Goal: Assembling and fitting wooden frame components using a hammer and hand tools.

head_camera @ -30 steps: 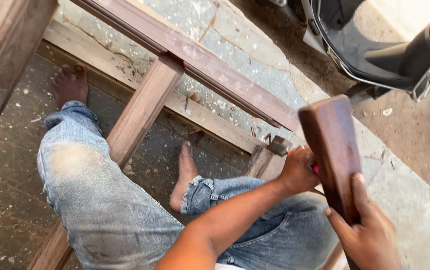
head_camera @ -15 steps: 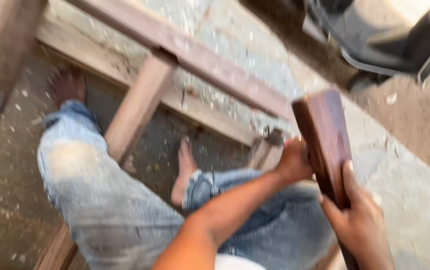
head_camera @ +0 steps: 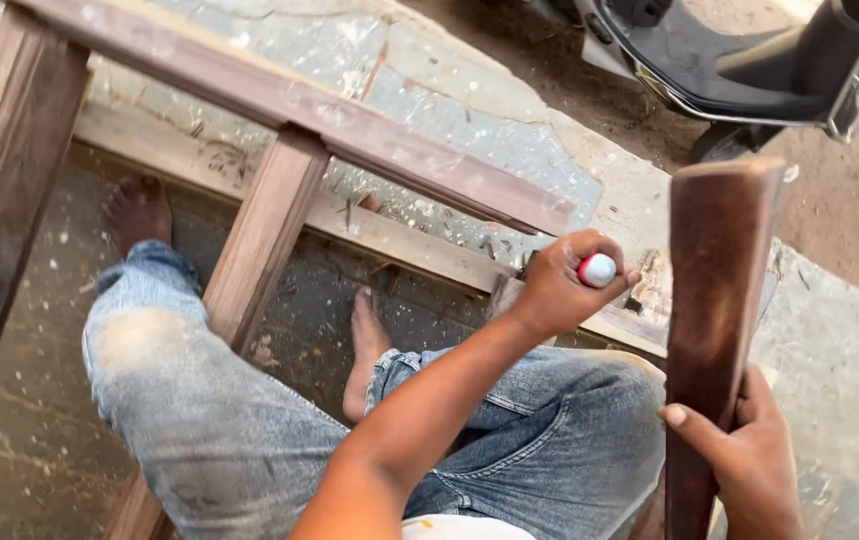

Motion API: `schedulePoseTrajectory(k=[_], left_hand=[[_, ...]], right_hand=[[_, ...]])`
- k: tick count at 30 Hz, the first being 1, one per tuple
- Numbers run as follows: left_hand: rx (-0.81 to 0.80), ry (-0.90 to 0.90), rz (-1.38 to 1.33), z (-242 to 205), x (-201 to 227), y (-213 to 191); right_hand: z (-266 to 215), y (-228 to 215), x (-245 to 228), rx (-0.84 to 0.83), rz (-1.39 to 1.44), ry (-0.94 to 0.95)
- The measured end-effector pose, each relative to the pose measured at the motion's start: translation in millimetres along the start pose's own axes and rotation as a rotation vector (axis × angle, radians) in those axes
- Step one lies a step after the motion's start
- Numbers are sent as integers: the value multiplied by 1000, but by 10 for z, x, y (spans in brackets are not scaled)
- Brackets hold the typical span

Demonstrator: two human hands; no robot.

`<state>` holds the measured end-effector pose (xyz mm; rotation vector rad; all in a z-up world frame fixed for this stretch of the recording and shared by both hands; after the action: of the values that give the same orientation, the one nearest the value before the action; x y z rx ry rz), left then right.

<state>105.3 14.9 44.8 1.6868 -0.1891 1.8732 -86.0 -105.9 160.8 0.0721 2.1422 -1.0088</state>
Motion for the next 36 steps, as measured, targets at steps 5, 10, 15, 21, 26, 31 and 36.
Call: schedulePoseTrajectory(k=[5, 10, 15, 21, 26, 31, 36], left_hand=[[-141, -87, -396, 278, 510, 113], [-219, -91, -831, 425, 716, 460], [-93, -164, -766, 698, 566, 591], [-67, -122, -304, 593, 268, 297], [-375, -358, 559, -394, -654, -175], [-562, -98, 1118, -458, -1793, -492], [-730, -719, 816, -441, -2636, -559]], right_hand=[[143, -51, 250, -155, 574, 159], [332, 105, -461, -284, 783, -73], [592, 374, -263, -426, 922, -137], [840, 733, -2, -451, 1047, 30], [1149, 846, 252, -418, 1324, 114], [1324, 709, 546, -238, 1358, 126], [1399, 813, 650, -312, 1471, 209]])
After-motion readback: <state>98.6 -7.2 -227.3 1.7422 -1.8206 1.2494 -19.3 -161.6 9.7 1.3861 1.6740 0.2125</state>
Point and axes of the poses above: each hand's wrist, its own z-axis towards the middle knuckle, its own y-axis out of the palm, x = y × z, the point moved 8 cm from there along z, towards the middle knuckle, and after that the axes turned 9 degrees about y, right-handed, at the moved point
